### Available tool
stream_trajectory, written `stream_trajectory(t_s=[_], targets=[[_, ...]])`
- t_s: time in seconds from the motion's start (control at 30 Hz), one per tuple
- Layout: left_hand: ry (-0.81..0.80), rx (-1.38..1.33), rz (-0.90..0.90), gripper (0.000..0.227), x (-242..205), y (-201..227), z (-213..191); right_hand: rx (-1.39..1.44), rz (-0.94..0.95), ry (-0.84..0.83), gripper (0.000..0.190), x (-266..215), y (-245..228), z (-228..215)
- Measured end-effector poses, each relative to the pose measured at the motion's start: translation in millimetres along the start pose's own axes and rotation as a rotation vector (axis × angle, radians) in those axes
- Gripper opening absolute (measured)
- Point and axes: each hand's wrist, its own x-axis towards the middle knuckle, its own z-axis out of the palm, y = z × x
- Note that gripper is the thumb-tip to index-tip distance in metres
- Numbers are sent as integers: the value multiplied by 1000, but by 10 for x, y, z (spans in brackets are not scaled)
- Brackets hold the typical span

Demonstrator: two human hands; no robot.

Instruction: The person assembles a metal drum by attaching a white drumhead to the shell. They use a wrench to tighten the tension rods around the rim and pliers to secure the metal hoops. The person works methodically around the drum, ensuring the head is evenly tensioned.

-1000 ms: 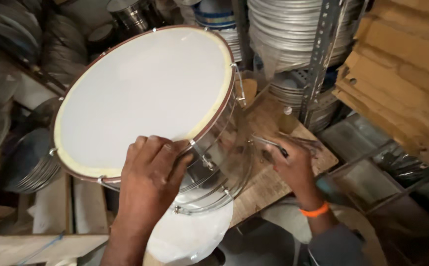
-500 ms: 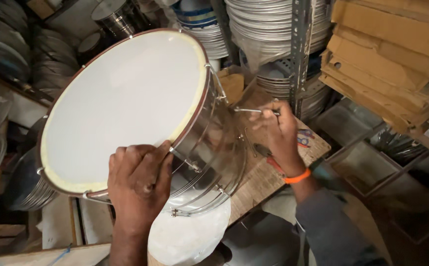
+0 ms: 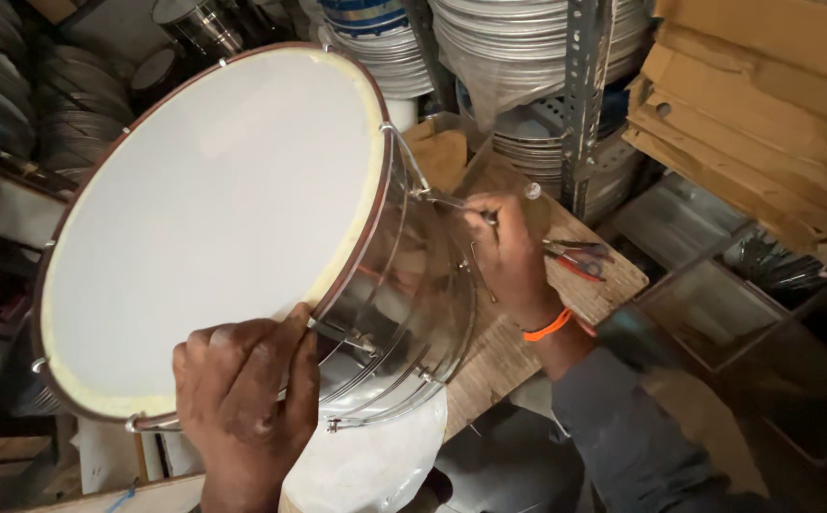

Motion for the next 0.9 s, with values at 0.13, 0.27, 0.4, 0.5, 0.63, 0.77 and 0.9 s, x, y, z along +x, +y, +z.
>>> stream_trajectory(t_s=[0.13, 0.27, 0.4, 0.5, 0.63, 0.77, 0.9], targets=[[-5, 40, 13, 22, -32, -32, 26, -160, -189, 26, 18, -19, -77, 31], [14, 71, 7, 23, -61, -30, 66, 206, 14, 97, 19, 32, -14, 128], [3, 80, 16, 21, -83, -66, 71, 1112, 603, 125, 19, 412, 545, 325], [-10, 55, -18, 22, -98, -45, 51, 1327, 669, -257, 20, 781, 948, 488], [-4, 50, -27, 24, -71, -38, 59, 980, 610, 80, 14, 679, 773, 388], [-11, 59, 8, 26, -55, -56, 55, 721, 313, 261, 16, 156, 234, 128], [-71, -12, 46, 26, -61, -111, 23, 678, 139, 225, 15, 48, -3, 176]])
